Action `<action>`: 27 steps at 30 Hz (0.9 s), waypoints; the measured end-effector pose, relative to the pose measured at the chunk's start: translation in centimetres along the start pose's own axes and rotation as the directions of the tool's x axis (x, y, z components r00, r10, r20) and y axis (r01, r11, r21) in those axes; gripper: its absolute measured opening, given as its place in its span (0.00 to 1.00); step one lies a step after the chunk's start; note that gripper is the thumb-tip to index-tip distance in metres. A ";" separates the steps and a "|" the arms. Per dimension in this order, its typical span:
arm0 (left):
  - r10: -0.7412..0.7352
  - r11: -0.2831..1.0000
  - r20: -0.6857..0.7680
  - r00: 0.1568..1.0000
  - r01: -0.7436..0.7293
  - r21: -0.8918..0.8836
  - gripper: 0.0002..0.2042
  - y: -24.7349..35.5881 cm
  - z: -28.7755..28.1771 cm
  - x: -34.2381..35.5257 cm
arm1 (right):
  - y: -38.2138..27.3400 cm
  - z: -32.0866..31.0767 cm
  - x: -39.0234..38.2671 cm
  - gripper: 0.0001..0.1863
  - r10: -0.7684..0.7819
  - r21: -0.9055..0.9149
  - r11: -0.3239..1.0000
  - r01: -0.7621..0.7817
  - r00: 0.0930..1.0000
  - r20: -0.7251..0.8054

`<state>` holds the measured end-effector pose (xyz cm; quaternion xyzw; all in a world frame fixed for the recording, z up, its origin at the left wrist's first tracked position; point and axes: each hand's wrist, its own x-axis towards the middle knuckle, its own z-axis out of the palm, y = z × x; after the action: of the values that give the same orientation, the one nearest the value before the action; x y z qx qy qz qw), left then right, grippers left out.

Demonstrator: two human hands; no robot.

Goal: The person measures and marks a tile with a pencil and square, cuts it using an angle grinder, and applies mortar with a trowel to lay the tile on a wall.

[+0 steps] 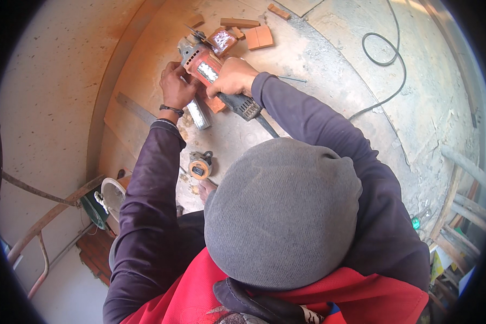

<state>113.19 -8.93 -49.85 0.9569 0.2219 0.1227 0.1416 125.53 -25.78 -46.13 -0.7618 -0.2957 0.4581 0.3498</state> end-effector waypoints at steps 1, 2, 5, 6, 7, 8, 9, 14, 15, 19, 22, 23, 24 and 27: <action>0.001 1.000 0.001 1.000 -0.001 -0.001 0.14 0.0 -0.1 0.0 | 0.0 0.0 -0.1 0.26 0.003 0.013 1.000 -0.003 1.000 0.004; 0.001 1.000 0.003 1.000 -0.001 -0.002 0.14 0.1 -0.1 0.0 | 0.0 0.0 -0.1 0.26 0.006 0.026 1.000 -0.006 1.000 0.009; 0.008 1.000 -0.002 1.000 -0.008 0.003 0.15 0.2 -0.2 0.0 | -0.1 -0.1 -0.1 0.26 0.005 -0.036 0.999 -0.005 1.000 -0.002; 0.004 1.000 0.003 1.000 -0.004 0.004 0.15 0.2 -0.2 0.0 | -0.1 -0.1 0.0 0.27 0.020 -0.041 0.999 -0.019 1.000 0.008; -0.001 1.000 0.008 1.000 0.000 0.006 0.15 0.2 -0.1 0.0 | 0.0 -0.1 0.2 0.28 0.034 -0.045 0.998 -0.033 0.999 0.018; -0.005 1.000 0.014 1.000 0.005 0.009 0.15 0.2 -0.1 0.0 | 0.0 -0.1 0.3 0.29 0.048 -0.050 0.998 -0.047 0.998 0.029; -0.009 1.000 0.014 1.000 0.009 0.003 0.15 0.2 -0.1 0.0 | 0.0 -0.1 0.4 0.29 0.044 -0.066 0.997 -0.042 0.999 0.032; 0.017 1.000 -0.008 1.000 -0.017 0.004 0.16 0.0 -0.1 -0.1 | 0.0 -0.1 0.7 0.29 0.037 -0.084 0.996 -0.034 0.999 0.034; 0.011 1.000 -0.005 1.000 -0.011 0.006 0.16 0.1 -0.1 0.0 | 0.1 -0.1 0.7 0.29 0.040 -0.064 0.997 -0.038 0.999 0.031; -0.002 1.000 0.004 1.000 0.002 0.004 0.16 -0.1 0.1 0.0 | 0.3 0.0 0.6 0.30 0.038 -0.059 0.998 -0.036 0.999 0.024; 0.011 1.000 -0.012 1.000 -0.011 -0.003 0.15 -0.3 0.2 0.0 | 0.3 0.0 0.2 0.30 0.029 -0.059 0.998 -0.028 0.999 0.030; 0.017 1.000 -0.022 1.000 -0.017 -0.004 0.15 -0.5 0.3 0.0 | 0.4 0.1 0.0 0.30 0.027 -0.051 0.998 -0.025 0.999 0.033; 0.014 1.000 -0.019 1.000 -0.014 -0.001 0.15 -0.6 0.3 0.0 | 0.4 0.1 -0.1 0.31 0.021 -0.053 0.998 -0.019 0.999 0.030; 0.005 1.000 -0.004 1.000 -0.005 -0.004 0.14 -0.7 0.5 0.0 | 0.6 0.2 -0.4 0.29 0.011 -0.044 0.999 -0.011 1.000 0.008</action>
<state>113.08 -8.43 -50.50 0.9569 0.2197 0.1252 0.1428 125.28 -26.42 -46.48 -0.7690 -0.3030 0.4564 0.3293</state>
